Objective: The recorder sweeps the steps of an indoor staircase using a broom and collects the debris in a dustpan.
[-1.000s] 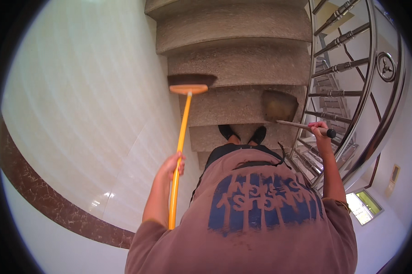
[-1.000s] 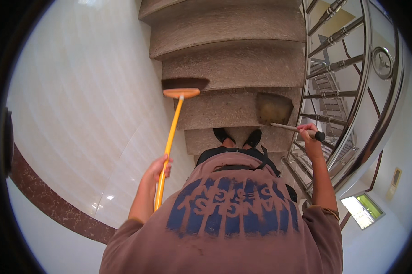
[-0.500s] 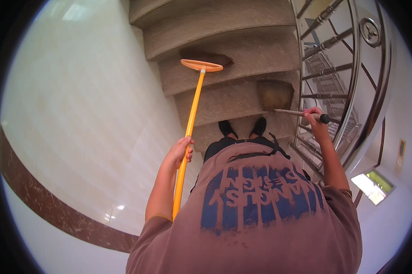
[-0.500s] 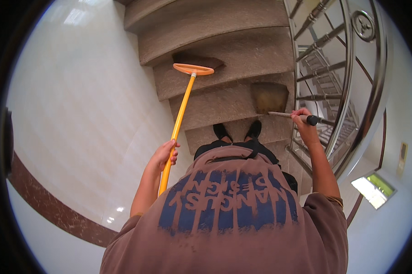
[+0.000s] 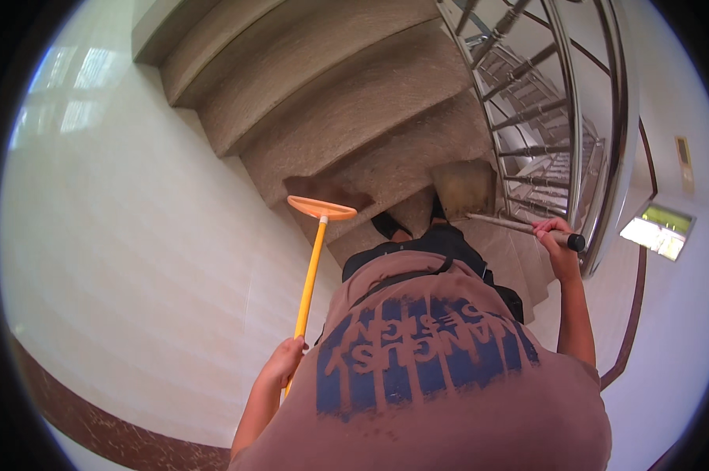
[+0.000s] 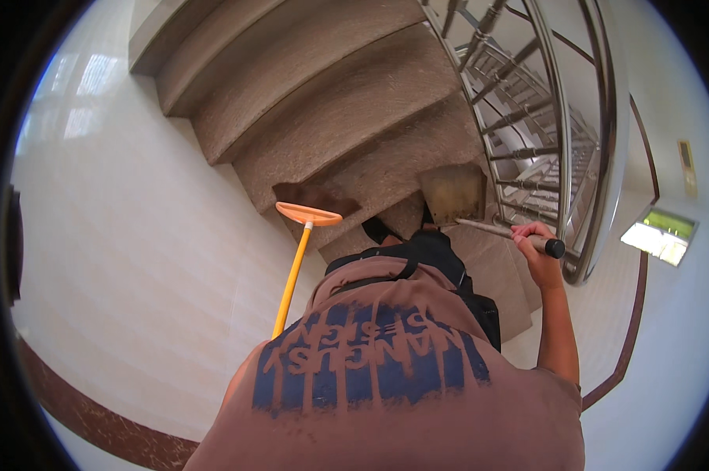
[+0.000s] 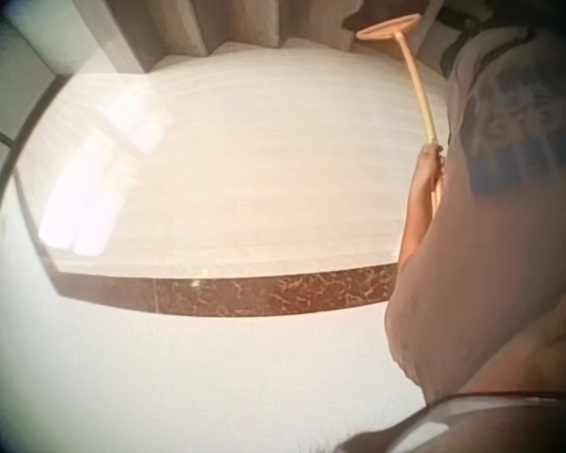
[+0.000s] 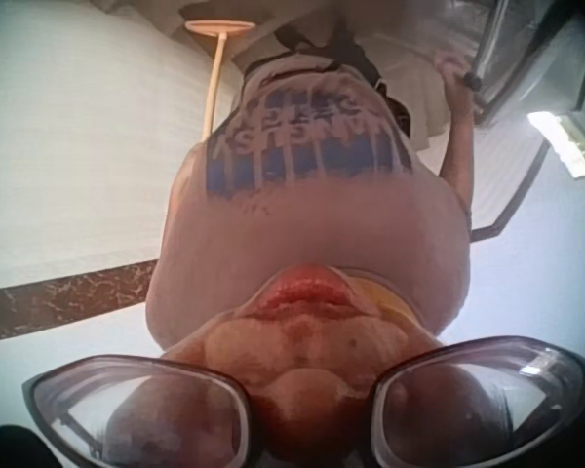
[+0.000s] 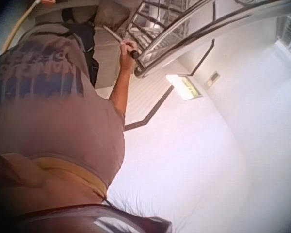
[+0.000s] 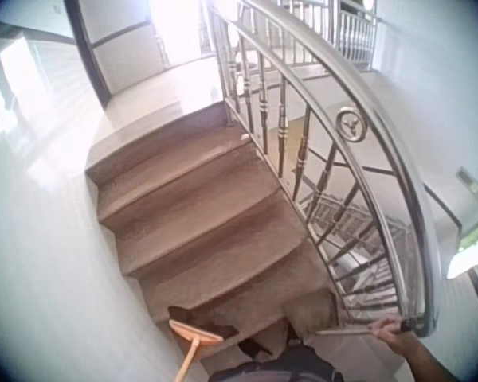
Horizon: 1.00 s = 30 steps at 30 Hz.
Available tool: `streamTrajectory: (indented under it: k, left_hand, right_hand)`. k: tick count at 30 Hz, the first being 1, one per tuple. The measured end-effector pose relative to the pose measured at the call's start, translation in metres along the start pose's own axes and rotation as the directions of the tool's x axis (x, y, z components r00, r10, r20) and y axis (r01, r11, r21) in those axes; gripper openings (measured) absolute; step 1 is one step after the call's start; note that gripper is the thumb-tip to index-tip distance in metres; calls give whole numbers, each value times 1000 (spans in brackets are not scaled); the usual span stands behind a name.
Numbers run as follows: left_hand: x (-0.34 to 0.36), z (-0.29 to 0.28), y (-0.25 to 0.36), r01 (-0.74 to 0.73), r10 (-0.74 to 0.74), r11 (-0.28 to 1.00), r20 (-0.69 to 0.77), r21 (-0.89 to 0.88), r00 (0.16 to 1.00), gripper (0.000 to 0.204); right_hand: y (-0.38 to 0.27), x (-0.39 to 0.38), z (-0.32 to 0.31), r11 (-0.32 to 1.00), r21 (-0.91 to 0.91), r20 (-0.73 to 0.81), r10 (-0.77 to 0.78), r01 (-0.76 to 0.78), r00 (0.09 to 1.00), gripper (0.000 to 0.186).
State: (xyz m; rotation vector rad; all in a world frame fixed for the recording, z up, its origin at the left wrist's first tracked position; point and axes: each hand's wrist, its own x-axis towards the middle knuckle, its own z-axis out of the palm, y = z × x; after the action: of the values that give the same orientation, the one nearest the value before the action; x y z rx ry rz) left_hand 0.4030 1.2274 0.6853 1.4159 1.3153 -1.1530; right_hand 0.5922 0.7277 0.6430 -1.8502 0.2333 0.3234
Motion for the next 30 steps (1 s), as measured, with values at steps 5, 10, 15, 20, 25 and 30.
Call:
streamTrajectory:
  k: [5,10,15,20,25,30]
  left_hand:
    - [17,-24,9,-191,165,964,151,183,975,30]
    - [-6,21,106,-395,311,681,244,616,918,33]
    - [27,90,186,-440,311,484,321,756,894,36]
    - [80,177,262,-593,359,302,487,747,796,39]
    - [133,258,297,-539,337,505,421,674,842,37]
    - [164,261,289,-381,285,688,254,617,925,37]
  right_hand:
    - [25,-23,-2,993,80,-150,93,-82,984,9]
    - [65,-22,-3,977,160,-192,172,-142,966,11]
    - [102,-27,-5,984,105,-185,164,-147,969,10]
    - [124,-34,-3,991,35,-171,131,-127,977,9]
    - [146,-12,1,994,-66,-142,75,-86,987,9]
    - [158,7,-6,989,-126,-43,78,-83,996,10]
